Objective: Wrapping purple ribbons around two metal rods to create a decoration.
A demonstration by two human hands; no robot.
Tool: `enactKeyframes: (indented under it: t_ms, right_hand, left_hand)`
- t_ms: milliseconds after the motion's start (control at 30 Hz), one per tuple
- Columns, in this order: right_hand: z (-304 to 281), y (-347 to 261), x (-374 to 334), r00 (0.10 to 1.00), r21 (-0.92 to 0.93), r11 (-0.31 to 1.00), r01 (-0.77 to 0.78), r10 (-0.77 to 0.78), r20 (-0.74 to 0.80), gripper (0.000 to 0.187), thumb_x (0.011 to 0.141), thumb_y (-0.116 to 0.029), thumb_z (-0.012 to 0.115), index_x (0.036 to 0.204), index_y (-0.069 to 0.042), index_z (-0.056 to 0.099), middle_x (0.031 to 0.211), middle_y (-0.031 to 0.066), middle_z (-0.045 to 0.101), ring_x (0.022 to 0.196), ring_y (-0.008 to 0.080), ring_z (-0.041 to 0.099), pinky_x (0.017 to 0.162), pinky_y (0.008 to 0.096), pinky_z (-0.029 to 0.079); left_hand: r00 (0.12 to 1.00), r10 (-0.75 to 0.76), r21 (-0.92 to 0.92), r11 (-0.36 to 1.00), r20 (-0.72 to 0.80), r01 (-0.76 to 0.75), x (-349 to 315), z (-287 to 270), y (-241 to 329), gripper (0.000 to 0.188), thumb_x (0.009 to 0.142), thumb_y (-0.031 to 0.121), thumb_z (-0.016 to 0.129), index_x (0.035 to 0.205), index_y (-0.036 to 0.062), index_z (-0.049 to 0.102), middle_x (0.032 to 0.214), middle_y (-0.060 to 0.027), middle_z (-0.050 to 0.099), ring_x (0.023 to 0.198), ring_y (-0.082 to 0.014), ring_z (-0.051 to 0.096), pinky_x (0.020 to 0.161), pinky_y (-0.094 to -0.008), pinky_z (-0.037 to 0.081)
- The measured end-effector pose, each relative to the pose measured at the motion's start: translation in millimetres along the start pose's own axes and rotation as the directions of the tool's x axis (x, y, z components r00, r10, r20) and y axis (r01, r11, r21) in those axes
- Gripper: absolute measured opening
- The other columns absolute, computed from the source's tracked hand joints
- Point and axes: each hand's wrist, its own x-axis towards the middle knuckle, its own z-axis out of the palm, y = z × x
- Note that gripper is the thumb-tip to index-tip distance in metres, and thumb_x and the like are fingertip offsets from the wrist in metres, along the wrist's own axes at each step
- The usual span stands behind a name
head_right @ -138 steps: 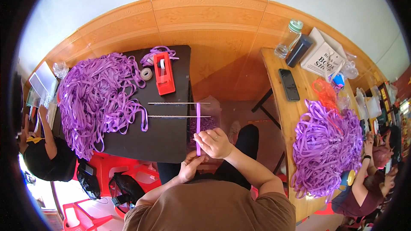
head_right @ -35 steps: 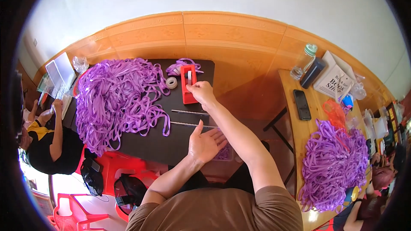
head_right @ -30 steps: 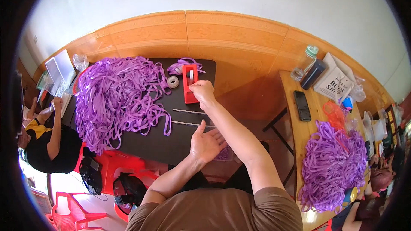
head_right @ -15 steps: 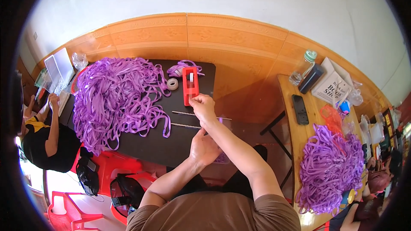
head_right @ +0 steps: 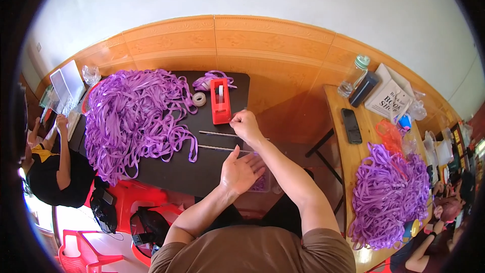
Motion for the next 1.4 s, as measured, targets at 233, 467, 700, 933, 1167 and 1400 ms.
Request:
enactKeyframes:
  t_ms: [233, 467, 700, 933, 1167, 1400]
  right_hand:
    - [-88.7, -38.8, -20.5, 0.829, 0.200, 0.917, -0.347, 0.200, 0.523, 0.014, 0.086, -0.010, 0.062, 0.074, -0.002, 0.062, 0.124, 0.0142, 0.054, 0.101, 0.0145, 0.054, 0.087, 0.0286, 0.042]
    - [-109.8, -1.8, -39.8, 0.712, 0.026, 0.952, -0.306, 0.210, 0.670, 0.013, 0.086, -0.010, 0.060, 0.078, -0.001, 0.063, 0.112, 0.0080, 0.057, 0.091, 0.0117, 0.053, 0.081, 0.0274, 0.043]
    - [-106.6, 10.3, -39.3, 0.701, 0.077, 0.941, -0.328, 0.188, 0.688, 0.010, 0.086, -0.008, 0.060, 0.079, -0.001, 0.063, 0.090, 0.0013, 0.055, 0.082, 0.0105, 0.053, 0.078, 0.0257, 0.043]
    - [-100.3, 2.1, -43.0, 0.753, 0.026, 0.970, -0.240, 0.169, 0.637, 0.017, 0.081, -0.014, 0.063, 0.071, -0.001, 0.061, 0.075, 0.0039, 0.057, 0.075, 0.0119, 0.052, 0.072, 0.0278, 0.041]
    - [-95.6, -0.2, -38.0, 0.798, -0.194, 0.980, -0.046, 0.153, 0.582, 0.026, 0.080, -0.019, 0.069, 0.063, -0.002, 0.059, 0.066, 0.0053, 0.056, 0.075, 0.0186, 0.053, 0.072, 0.0321, 0.042]
    - [-78.2, -48.6, -44.9, 0.815, -0.673, 0.716, -0.186, 0.495, 0.302, 0.025, 0.069, -0.035, 0.070, 0.062, -0.011, 0.067, 0.068, 0.0054, 0.063, 0.078, 0.0258, 0.057, 0.073, 0.0392, 0.041]
  left_hand:
    - [1.000, 0.016, 0.073, 0.997, 0.000, -0.016, -2.1, -5.5, -0.4, 0.082, 0.093, 0.053, 0.041, 0.142, -0.0082, 0.017, 0.145, -0.0215, 0.028, 0.129, -0.0348, 0.034, 0.107, -0.0430, 0.026]
    - [1.000, 0.013, 0.088, 0.996, -0.015, -0.011, -3.8, -3.3, -1.3, 0.079, 0.093, 0.052, 0.040, 0.140, -0.0084, 0.023, 0.143, -0.0205, 0.032, 0.128, -0.0329, 0.036, 0.106, -0.0422, 0.026]
    - [1.000, 0.014, 0.095, 0.995, -0.008, -0.013, -4.1, -4.2, -1.1, 0.079, 0.093, 0.053, 0.040, 0.140, -0.0085, 0.023, 0.143, -0.0204, 0.033, 0.129, -0.0325, 0.035, 0.105, -0.0420, 0.027]
    - [1.000, 0.016, 0.095, 0.995, -0.005, -0.015, -3.2, -4.2, -1.3, 0.081, 0.093, 0.053, 0.041, 0.141, -0.0086, 0.020, 0.144, -0.0200, 0.031, 0.129, -0.0325, 0.035, 0.104, -0.0416, 0.028]
    - [1.000, 0.017, 0.102, 0.995, -0.008, -0.016, -3.9, -1.8, -1.5, 0.081, 0.093, 0.052, 0.041, 0.142, -0.0082, 0.017, 0.143, -0.0191, 0.030, 0.129, -0.0324, 0.034, 0.105, -0.0424, 0.027]
    - [1.000, 0.016, 0.090, 0.996, -0.023, -0.014, -5.2, -1.1, -0.5, 0.077, 0.096, 0.049, 0.036, 0.145, -0.0063, 0.012, 0.143, -0.0180, 0.030, 0.127, -0.0320, 0.037, 0.100, -0.0409, 0.031]
